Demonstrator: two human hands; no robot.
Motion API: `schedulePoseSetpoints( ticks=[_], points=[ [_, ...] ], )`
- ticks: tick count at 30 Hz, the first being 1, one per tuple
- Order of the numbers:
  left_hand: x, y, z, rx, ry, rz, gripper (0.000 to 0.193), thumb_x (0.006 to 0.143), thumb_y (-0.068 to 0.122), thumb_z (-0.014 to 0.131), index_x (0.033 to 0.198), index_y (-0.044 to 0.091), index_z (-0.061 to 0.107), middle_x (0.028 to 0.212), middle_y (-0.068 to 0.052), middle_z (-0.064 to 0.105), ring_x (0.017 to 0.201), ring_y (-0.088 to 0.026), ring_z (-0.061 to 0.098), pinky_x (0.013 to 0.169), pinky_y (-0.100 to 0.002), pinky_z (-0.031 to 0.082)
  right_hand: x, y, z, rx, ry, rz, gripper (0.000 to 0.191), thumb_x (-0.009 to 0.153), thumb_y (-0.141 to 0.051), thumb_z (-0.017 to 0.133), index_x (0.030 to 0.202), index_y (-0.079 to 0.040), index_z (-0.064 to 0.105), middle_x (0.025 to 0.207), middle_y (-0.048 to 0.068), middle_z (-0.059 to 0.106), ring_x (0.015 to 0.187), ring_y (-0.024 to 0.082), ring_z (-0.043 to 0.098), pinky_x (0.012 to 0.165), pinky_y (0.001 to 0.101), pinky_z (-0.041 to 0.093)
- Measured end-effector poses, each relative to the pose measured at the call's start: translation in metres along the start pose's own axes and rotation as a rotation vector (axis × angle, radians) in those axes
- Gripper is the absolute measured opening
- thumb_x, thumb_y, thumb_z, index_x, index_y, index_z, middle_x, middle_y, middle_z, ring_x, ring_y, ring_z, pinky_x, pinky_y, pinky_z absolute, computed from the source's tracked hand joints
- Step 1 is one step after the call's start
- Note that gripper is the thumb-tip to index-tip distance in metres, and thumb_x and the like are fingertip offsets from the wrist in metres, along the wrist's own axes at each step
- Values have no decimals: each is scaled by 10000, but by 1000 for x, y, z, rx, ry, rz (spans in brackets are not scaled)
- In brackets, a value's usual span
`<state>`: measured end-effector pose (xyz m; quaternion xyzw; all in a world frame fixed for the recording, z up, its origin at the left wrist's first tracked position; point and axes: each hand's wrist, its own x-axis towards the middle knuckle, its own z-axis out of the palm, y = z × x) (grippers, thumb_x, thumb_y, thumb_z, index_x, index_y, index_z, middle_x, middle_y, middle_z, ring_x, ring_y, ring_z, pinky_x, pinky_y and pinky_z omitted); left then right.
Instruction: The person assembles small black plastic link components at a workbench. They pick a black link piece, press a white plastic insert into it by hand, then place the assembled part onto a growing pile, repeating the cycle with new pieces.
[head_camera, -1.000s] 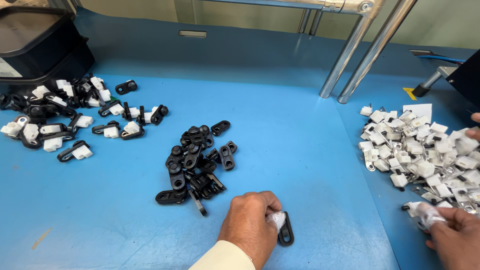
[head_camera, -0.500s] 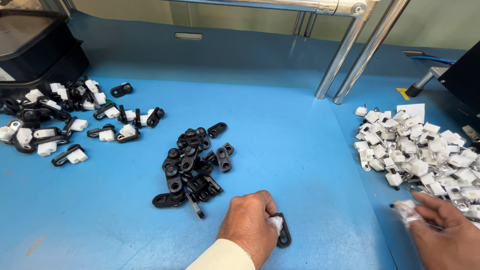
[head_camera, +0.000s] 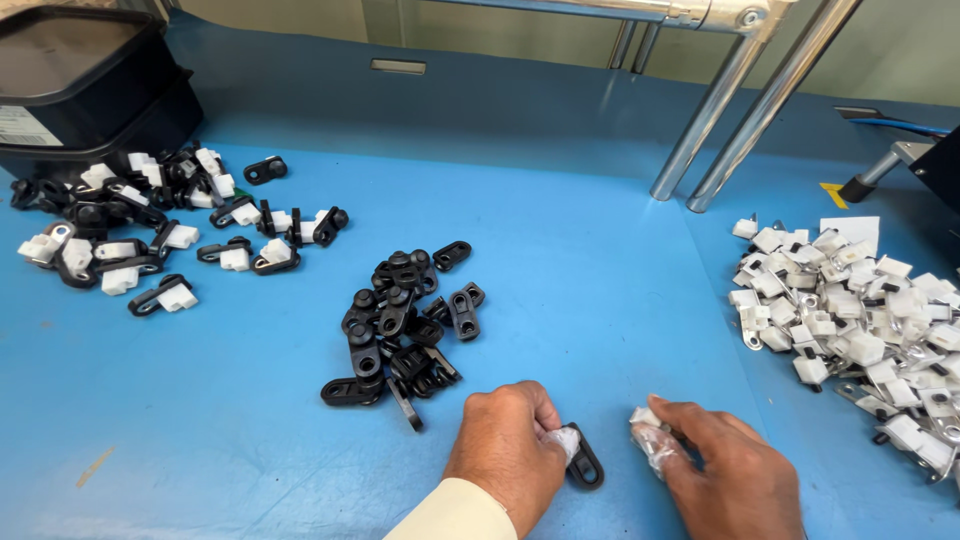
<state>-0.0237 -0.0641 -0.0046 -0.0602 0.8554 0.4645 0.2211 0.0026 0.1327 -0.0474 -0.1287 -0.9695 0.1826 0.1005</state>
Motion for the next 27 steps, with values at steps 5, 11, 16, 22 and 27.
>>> schedulePoseSetpoints(
  ticks=[5, 11, 16, 22, 27],
  points=[
    [4, 0, 5, -104, 2, -57, 57, 859, 89, 746, 838, 41, 725, 686, -92, 749, 608, -149, 744, 628, -309, 613, 5, -2, -1, 220, -100, 125, 418, 788, -112, 848, 1192, -191, 775, 989, 66, 787, 877, 150, 765, 822, 288, 604],
    [9, 9, 18, -44, 43, 38, 104, 844, 118, 755, 808, 24, 734, 722, -154, 748, 646, -221, 758, 657, -337, 622, -3, -10, -12, 753, -111, 364, 370, 806, 11, 751, 1170, -53, 769, 1034, 121, 835, 926, 140, 765, 819, 269, 606],
    [10, 18, 23, 57, 20, 40, 76, 859, 91, 708, 871, 28, 748, 802, -184, 750, 732, -284, 764, 720, -382, 625, -14, -26, -9, 615, -110, 445, 329, 809, -75, 830, 1135, -94, 787, 988, 100, 836, 917, 122, 774, 819, 272, 615],
    [10, 27, 21, 106, -52, 40, 107, 897, 98, 689, 930, 8, 735, 826, -183, 749, 760, -276, 764, 750, -373, 629, -16, -33, -13, 466, -104, 397, 305, 819, -145, 859, 1117, -146, 791, 942, 72, 836, 841, 132, 799, 730, 300, 641],
    [11, 31, 18, 69, -166, -39, 125, 927, 90, 653, 955, -15, 714, 717, -167, 745, 667, -237, 766, 727, -346, 634, -16, -31, -5, 500, -67, 347, 318, 812, -133, 845, 1123, -138, 783, 947, 76, 835, 845, 139, 805, 742, 287, 640]
  ],
)
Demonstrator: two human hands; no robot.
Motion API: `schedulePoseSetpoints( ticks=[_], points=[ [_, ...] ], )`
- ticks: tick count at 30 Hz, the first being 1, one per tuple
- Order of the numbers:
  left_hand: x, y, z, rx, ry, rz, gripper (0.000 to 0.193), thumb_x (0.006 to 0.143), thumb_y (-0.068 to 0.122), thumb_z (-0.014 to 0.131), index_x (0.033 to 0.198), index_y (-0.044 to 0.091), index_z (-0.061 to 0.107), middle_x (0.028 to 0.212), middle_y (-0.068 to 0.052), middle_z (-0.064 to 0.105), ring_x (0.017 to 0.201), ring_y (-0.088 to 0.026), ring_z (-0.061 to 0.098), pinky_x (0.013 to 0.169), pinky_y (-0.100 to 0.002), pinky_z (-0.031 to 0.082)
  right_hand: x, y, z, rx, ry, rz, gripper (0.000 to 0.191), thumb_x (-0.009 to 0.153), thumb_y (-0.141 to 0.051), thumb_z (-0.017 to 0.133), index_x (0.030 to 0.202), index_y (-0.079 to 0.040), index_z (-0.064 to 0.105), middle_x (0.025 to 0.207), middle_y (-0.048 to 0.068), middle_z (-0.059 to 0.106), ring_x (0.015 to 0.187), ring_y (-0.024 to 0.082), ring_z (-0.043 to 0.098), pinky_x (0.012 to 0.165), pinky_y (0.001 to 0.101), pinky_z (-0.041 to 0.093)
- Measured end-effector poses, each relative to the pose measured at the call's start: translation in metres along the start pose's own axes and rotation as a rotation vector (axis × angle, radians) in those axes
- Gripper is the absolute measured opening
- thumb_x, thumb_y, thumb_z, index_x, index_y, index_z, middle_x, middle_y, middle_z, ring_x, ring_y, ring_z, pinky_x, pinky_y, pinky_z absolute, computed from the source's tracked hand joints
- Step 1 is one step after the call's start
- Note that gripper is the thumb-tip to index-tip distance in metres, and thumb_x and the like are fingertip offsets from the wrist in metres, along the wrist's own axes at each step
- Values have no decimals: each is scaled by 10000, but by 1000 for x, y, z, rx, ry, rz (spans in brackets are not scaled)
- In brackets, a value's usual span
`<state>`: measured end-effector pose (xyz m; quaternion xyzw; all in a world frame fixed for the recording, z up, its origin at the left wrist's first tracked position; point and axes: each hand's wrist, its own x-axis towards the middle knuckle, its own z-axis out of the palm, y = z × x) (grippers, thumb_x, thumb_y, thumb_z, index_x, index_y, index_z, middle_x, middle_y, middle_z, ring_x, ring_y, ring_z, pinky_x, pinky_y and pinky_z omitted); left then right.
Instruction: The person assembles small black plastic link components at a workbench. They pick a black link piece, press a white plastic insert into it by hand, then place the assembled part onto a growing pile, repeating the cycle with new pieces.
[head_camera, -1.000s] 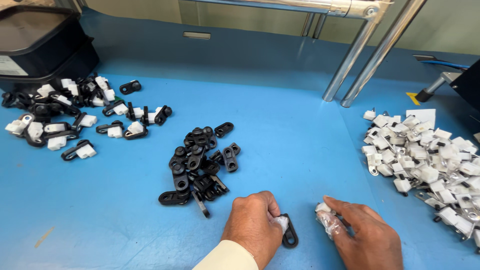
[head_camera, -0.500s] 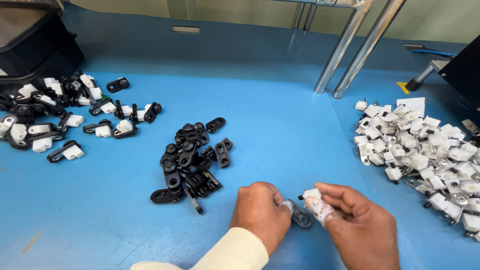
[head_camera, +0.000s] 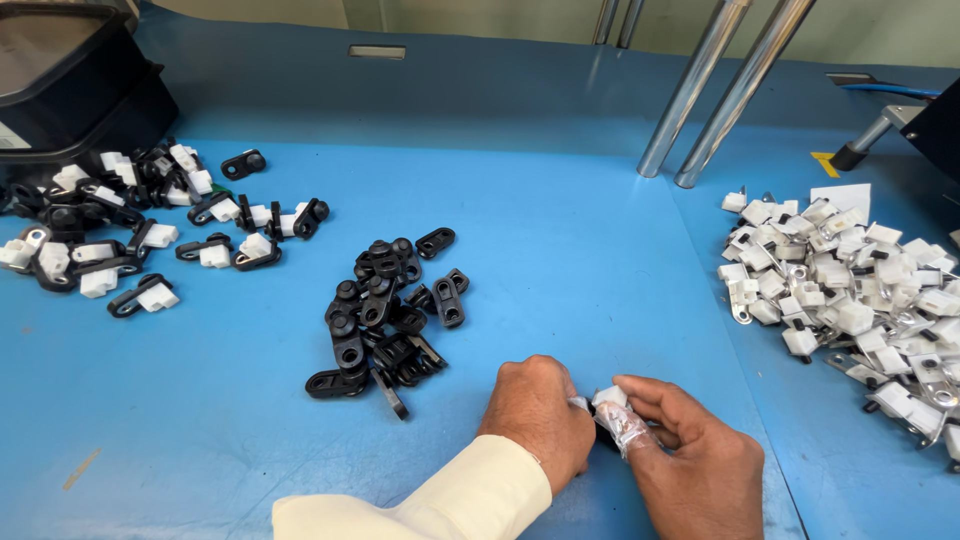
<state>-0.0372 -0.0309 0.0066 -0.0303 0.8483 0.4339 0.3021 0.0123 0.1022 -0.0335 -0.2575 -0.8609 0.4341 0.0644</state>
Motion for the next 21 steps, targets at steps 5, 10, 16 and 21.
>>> schedulePoseSetpoints(
  ticks=[5, 10, 16, 21],
  points=[
    [5, -1, -1, -37, -8, -9, 127, 934, 40, 612, 959, -25, 717, 674, -144, 739, 603, -199, 751, 699, -327, 639, 12, 18, -2, -21, -83, -143, 370, 795, -78, 816, 1159, -142, 792, 957, 78, 825, 874, 125, 802, 779, 281, 637],
    [8, 1, 5, 5, 61, 9, 123, 952, 127, 653, 963, 28, 724, 792, -136, 759, 708, -204, 765, 725, -335, 636, 31, 31, -16, -317, -287, -341, 489, 761, -8, 768, 1208, -204, 812, 992, 24, 791, 908, 106, 751, 776, 268, 662],
    [7, 5, 16, 157, 152, 26, 108, 891, 79, 722, 999, 69, 720, 973, -156, 743, 904, -275, 744, 814, -378, 618, 35, 22, -15, -98, -274, -211, 389, 765, -40, 803, 1149, -101, 779, 934, 58, 804, 817, 110, 773, 764, 273, 669],
    [3, -3, 24, 80, 221, 100, 117, 927, 30, 651, 990, 55, 746, 953, -192, 742, 891, -325, 746, 837, -411, 602, 32, 12, -12, -188, -277, 26, 416, 853, -86, 800, 1262, -155, 776, 955, 66, 801, 806, 119, 797, 796, 269, 644]
  ],
)
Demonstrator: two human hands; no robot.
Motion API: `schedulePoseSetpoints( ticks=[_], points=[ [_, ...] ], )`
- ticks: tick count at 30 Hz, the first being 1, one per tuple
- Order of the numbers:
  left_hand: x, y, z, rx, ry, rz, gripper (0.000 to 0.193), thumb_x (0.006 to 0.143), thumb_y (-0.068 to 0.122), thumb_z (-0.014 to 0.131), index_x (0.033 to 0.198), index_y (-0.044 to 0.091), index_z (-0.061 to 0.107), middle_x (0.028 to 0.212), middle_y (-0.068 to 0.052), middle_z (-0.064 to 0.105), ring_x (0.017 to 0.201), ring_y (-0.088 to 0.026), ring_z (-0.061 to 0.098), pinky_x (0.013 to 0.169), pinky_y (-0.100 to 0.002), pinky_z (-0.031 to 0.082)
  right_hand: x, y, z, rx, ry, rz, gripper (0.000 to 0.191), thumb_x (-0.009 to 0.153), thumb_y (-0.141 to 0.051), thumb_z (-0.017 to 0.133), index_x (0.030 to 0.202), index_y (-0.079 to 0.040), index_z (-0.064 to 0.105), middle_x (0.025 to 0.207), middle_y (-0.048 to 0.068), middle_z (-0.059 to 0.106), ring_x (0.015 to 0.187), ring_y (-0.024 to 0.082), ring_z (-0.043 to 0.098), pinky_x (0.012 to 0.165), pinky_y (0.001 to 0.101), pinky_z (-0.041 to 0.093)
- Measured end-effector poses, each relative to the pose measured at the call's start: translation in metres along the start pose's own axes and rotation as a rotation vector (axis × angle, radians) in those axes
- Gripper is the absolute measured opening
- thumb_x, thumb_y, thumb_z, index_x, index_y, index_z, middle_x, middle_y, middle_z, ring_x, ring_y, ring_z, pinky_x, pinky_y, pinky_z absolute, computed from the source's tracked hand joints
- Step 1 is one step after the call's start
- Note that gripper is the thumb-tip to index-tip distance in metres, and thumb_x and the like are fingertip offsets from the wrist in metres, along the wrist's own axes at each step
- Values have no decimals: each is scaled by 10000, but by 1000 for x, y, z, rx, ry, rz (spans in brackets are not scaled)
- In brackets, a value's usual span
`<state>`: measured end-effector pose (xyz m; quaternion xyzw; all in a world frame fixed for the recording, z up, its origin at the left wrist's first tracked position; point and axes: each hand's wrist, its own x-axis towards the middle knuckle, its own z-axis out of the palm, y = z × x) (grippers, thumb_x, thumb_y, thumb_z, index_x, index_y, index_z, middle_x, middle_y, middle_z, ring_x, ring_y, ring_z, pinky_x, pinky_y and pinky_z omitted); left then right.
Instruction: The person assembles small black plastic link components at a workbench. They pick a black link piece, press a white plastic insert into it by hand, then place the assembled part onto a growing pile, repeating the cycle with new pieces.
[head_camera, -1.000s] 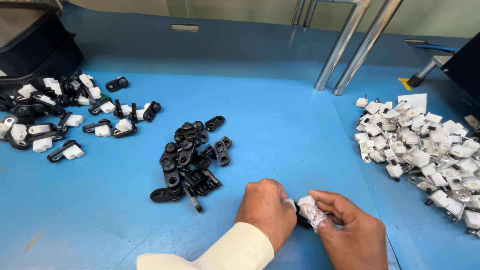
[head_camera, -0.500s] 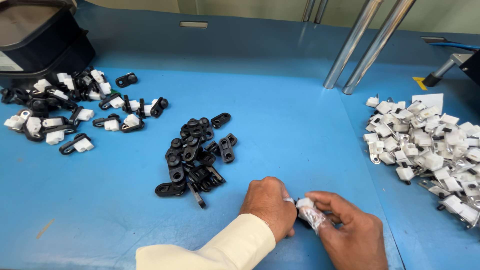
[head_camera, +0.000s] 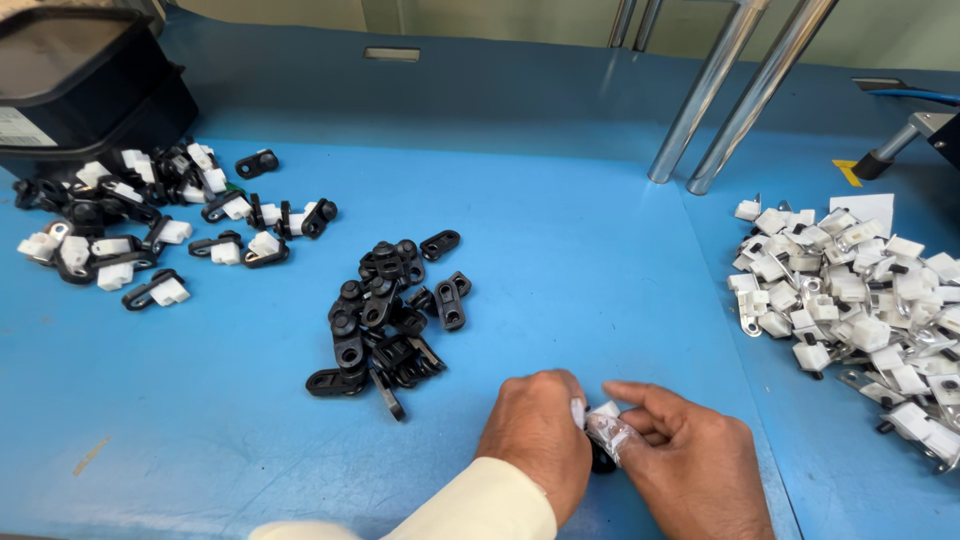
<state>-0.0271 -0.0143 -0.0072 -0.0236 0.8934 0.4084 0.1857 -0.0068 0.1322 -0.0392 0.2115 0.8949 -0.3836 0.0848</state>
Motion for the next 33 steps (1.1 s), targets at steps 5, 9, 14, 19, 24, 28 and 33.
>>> schedulePoseSetpoints(
  ticks=[5, 9, 14, 19, 24, 28, 33],
  points=[
    [1, -14, 0, -288, -157, -104, 298, 842, -50, 692, 1103, 94, 675, 906, -66, 739, 783, -186, 746, 679, -303, 627, 3, 1, -4, 85, -15, -24, 398, 849, 5, 733, 1219, -126, 799, 967, 69, 805, 835, 130, 796, 819, 278, 637],
    [4, -17, 4, -473, -184, -142, 290, 861, -100, 658, 1114, 40, 648, 824, -56, 681, 668, -125, 742, 533, -232, 618, 10, 8, -9, 173, -86, 78, 349, 910, 59, 646, 1188, -103, 780, 1007, 92, 797, 901, 121, 794, 866, 276, 633],
    [4, -16, 2, -422, -173, -131, 247, 866, -95, 645, 1069, 44, 655, 790, -65, 686, 590, -126, 722, 498, -254, 593, 13, 25, -4, 386, -88, 18, 397, 869, 110, 627, 1207, -56, 752, 1047, 127, 787, 950, 145, 784, 875, 288, 615],
    [-9, -7, 1, -289, -50, -170, 188, 856, -59, 672, 1005, 51, 704, 861, -84, 733, 695, -171, 762, 621, -294, 628, 7, 31, 5, 559, -26, 60, 339, 874, 71, 708, 1202, -5, 746, 1047, 194, 832, 953, 205, 760, 847, 329, 594],
    [-18, 1, -2, 94, 72, -11, 55, 852, 56, 735, 901, 39, 752, 1011, -143, 730, 911, -295, 728, 824, -402, 601, -7, 25, 7, 390, 61, 81, 372, 863, 57, 741, 1204, -91, 749, 1079, 130, 816, 1051, 152, 752, 932, 297, 595],
    [-12, 2, -7, 105, -11, -37, 147, 856, 18, 700, 979, 81, 750, 988, -174, 749, 903, -311, 748, 834, -403, 617, -12, 21, 8, 343, 99, -36, 385, 836, 62, 731, 1184, -102, 759, 1089, 105, 819, 1090, 153, 759, 938, 308, 613],
    [-4, -1, -11, 115, -49, 35, 116, 846, 33, 703, 948, 24, 757, 924, -197, 762, 864, -307, 768, 827, -392, 626, -15, 17, 10, 292, 100, -26, 445, 836, 55, 724, 1232, -145, 739, 1111, 92, 789, 1091, 139, 743, 919, 314, 627]
  ],
)
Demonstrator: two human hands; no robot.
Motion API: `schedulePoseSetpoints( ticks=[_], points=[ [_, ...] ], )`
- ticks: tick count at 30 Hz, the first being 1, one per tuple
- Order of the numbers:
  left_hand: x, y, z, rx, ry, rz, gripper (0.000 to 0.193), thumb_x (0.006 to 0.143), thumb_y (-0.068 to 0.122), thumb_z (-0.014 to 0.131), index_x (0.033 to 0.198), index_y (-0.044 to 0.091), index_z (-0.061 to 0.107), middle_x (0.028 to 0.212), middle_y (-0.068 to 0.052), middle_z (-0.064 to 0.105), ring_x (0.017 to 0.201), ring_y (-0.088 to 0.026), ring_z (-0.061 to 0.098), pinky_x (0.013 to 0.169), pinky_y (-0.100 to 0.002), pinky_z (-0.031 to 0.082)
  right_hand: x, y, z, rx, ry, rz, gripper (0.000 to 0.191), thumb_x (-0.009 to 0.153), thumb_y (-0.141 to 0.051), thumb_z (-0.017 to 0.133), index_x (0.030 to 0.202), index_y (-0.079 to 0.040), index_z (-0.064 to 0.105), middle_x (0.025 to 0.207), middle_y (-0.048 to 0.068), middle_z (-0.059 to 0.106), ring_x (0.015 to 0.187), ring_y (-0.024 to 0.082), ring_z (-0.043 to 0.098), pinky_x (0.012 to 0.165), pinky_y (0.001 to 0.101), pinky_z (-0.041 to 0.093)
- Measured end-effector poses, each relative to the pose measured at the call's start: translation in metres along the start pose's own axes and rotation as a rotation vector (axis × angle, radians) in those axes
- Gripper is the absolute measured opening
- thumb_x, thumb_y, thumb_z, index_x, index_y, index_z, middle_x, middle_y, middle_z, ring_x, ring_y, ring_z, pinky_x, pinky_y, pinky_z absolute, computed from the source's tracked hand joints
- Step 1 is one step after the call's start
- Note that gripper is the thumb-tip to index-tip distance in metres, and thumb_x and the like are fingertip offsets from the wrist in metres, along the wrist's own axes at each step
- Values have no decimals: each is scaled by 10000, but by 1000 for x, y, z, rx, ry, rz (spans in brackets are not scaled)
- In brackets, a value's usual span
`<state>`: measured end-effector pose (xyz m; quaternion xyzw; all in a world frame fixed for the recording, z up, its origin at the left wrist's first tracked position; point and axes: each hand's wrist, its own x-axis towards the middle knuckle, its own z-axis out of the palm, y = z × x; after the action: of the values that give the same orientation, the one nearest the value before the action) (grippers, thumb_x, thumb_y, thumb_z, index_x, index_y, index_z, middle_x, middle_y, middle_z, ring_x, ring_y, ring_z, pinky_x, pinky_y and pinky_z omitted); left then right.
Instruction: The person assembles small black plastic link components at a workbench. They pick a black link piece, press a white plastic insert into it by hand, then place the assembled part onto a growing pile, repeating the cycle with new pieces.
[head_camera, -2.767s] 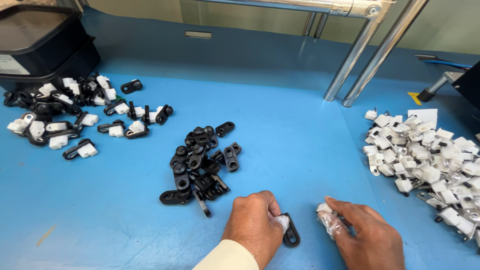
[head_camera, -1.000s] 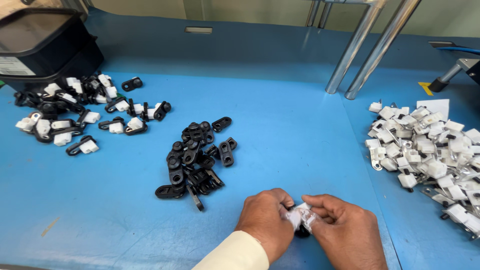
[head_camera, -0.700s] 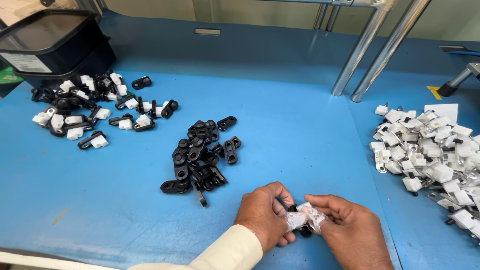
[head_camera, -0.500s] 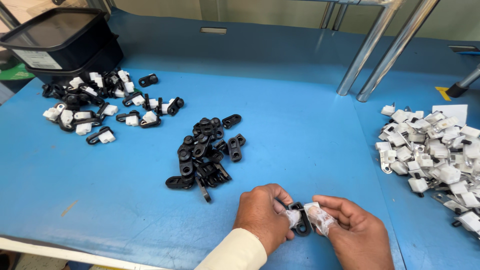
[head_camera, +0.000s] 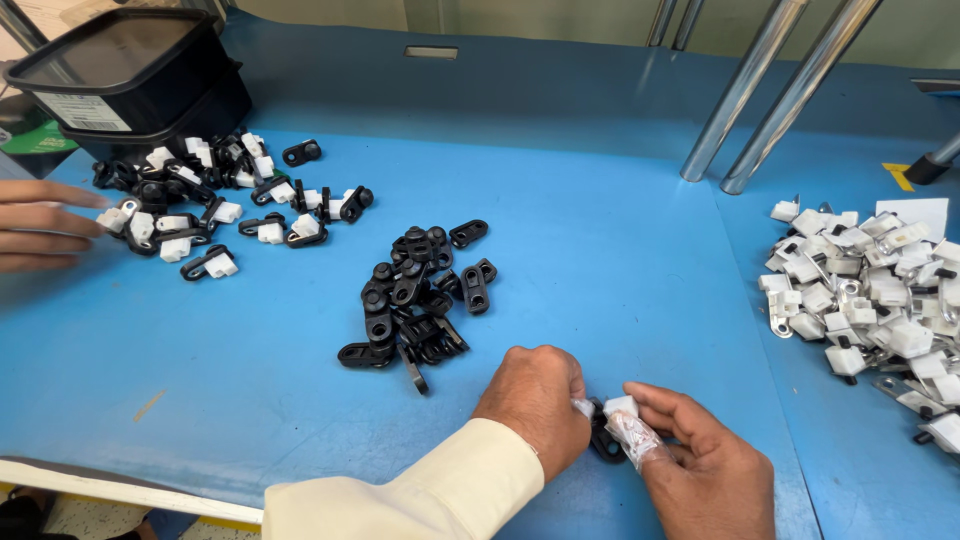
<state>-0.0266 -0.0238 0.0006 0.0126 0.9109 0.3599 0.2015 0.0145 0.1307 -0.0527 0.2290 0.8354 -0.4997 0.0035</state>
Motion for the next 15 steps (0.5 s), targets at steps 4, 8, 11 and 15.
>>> schedulePoseSetpoints(
  ticks=[4, 8, 11, 15],
  points=[
    [0, 0, 0, 89, -29, 60, 125, 853, 40, 708, 974, 12, 719, 928, -224, 735, 862, -334, 754, 808, -409, 628, -2, -1, 2, -60, 0, -20, 450, 846, 56, 715, 1237, -164, 752, 1097, 85, 796, 1091, 137, 740, 922, 303, 619],
    [-2, 3, 1, 184, -48, 88, 133, 884, 92, 705, 949, -22, 689, 903, -234, 721, 866, -342, 748, 777, -429, 633, 0, 1, 3, -50, 8, -40, 435, 828, 71, 713, 1204, -143, 758, 1074, 91, 807, 1045, 150, 772, 867, 305, 651],
    [-3, 4, 1, 198, -61, 94, 160, 898, 125, 702, 944, -27, 688, 900, -233, 715, 872, -347, 744, 774, -436, 628, -1, 3, 5, -11, 31, -84, 401, 815, 80, 703, 1158, -119, 763, 1062, 98, 815, 1027, 152, 781, 835, 306, 652],
    [-3, 4, 0, 197, -83, 70, 175, 898, 140, 704, 922, -33, 702, 894, -240, 717, 870, -350, 743, 780, -435, 626, -4, 2, 8, -6, 67, -70, 359, 803, 31, 767, 1124, -130, 781, 1031, 98, 824, 953, 171, 801, 800, 303, 641]
  ],
)
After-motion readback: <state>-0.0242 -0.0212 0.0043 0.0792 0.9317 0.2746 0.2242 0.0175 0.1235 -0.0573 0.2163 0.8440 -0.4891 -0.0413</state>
